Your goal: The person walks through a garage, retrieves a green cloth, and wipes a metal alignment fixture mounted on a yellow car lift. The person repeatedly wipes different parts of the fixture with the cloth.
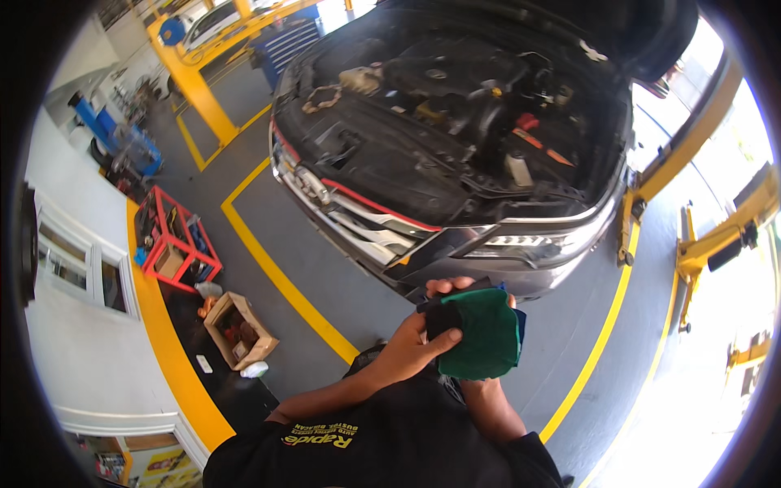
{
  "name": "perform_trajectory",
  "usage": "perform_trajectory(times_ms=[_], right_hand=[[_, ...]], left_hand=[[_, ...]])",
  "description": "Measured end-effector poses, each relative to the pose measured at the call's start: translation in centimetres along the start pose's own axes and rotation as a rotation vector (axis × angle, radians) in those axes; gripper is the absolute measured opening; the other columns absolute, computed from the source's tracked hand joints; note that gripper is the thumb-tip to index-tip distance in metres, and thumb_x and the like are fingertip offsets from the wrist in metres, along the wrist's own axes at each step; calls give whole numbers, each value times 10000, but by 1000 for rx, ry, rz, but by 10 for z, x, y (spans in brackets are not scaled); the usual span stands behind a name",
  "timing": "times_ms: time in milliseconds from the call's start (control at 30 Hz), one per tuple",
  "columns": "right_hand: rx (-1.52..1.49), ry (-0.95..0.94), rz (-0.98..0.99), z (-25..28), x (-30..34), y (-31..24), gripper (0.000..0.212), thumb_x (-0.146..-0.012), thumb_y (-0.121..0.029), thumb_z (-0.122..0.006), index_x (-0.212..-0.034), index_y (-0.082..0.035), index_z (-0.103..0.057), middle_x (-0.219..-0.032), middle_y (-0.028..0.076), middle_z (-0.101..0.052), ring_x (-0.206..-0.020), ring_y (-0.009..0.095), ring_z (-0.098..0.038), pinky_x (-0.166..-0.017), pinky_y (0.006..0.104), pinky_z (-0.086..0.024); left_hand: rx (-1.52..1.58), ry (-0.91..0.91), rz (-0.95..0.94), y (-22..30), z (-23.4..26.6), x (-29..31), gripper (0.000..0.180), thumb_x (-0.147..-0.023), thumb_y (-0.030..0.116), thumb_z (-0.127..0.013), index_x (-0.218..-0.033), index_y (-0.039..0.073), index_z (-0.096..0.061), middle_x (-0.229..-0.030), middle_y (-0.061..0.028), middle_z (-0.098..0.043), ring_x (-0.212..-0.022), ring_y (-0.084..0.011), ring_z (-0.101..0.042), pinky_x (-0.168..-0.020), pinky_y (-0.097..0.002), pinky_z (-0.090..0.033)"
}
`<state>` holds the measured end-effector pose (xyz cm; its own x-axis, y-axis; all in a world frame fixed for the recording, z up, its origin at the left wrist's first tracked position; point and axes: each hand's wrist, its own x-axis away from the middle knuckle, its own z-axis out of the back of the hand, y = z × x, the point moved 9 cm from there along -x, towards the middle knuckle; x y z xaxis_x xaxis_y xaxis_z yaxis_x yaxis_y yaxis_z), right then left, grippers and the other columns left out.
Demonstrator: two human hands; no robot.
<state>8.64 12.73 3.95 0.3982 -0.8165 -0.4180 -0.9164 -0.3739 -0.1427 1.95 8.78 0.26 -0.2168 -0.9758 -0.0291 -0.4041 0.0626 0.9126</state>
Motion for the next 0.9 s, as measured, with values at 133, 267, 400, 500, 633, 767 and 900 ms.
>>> perform_trajectory(times_ms=[133, 267, 400, 500, 633, 767, 900], right_hand=[[300, 124, -114, 16, -61, 126, 785, -1070, -643, -400, -1396, 49, -577, -1425, 244, -606, -1441, 363, -477, -1215, 485, -375], [967, 145, -218, 11, -88, 203, 777, -1091, -593, -410, -1439, 89, -539, -1456, 252, -585, -1358, 338, -569, -1174, 453, -418], [1158, 27, -418, 20, -111, 269, 626, -1073, -456, -523, -1391, 79, -578, -1374, 208, -612, -1268, 271, -580, -1099, 406, -435], [1284, -182, -746, 42, -124, 306, 291, -1007, -153, -741, -1224, 37, -706, -1038, 91, -762, -919, 142, -682, -828, 303, -549], [1295, -89, -695, 51, -167, 341, 209, -1005, -178, -762, -1037, 25, -722, -846, -26, -664, -758, 58, -544, -681, 260, -451], [1336, -62, -604, 93, -217, 349, 308, -1022, -261, -752, -1077, 41, -734, -880, -7, -693, -793, 70, -573, -711, 259, -468], [1249, 44, -546, 146, -275, 357, 370, -1012, -296, -766, -1113, 59, -740, -870, -9, -685, -809, 71, -563, -734, 259, -462]], left_hand=[[53, 246, -46, 61, 142, 28, 344, -1022, 189, -749, -1303, 20, -646, -1158, -20, -692, -1115, -89, -631, -991, -270, -501], [75, 564, -6, 85, 255, 87, 355, -1042, 277, -725, -1279, 18, -665, -1088, -13, -706, -1003, -58, -642, -891, -247, -533], [423, 698, -206, 117, 304, 118, 397, -1077, 302, -660, -1345, 10, -638, -1162, -49, -727, -1033, -103, -694, -897, -277, -573], [587, 640, -271, 122, 337, 127, 402, -1093, 317, -623, -1361, 16, -629, -1218, -71, -730, -1096, -146, -713, -966, -311, -579], [850, 570, -250, 131, 370, 112, 430, -1098, 363, -603, -1375, 35, -625, -1250, -85, -728, -1122, -168, -719, -1017, -337, -579], [907, 561, -217, 111, 416, 74, 454, -1097, 373, -602, -1406, 41, -602, -1286, -88, -712, -1144, -169, -711, -1020, -345, -582], [756, 609, -182, 127, 469, 40, 453, -1094, 342, -619, -1427, 37, -586, -1306, -70, -695, -1160, -149, -691, -1023, -337, -571]])
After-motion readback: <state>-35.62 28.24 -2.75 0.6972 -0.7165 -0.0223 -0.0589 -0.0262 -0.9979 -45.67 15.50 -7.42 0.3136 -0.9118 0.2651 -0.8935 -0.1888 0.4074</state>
